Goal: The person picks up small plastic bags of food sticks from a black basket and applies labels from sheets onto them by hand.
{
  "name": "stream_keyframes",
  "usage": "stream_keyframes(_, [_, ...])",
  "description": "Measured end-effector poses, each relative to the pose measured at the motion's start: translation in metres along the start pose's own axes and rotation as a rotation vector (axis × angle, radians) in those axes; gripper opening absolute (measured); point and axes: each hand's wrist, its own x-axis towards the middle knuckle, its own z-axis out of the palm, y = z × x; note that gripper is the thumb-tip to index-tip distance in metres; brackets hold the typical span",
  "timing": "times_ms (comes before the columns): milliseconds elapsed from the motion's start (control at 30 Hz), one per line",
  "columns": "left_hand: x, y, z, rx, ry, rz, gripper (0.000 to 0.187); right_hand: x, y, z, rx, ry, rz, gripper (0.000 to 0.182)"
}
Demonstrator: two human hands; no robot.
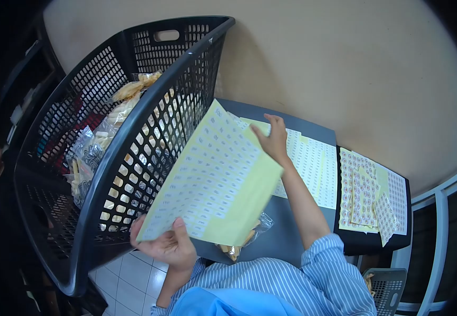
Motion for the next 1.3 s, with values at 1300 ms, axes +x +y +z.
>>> stream_keyframes(1300, [-0.070,-0.031,0.063,-0.520,-0.814,-0.638,0.043,-0.164,-0.127,-0.089,0.347,0.391,0.105,0.017])
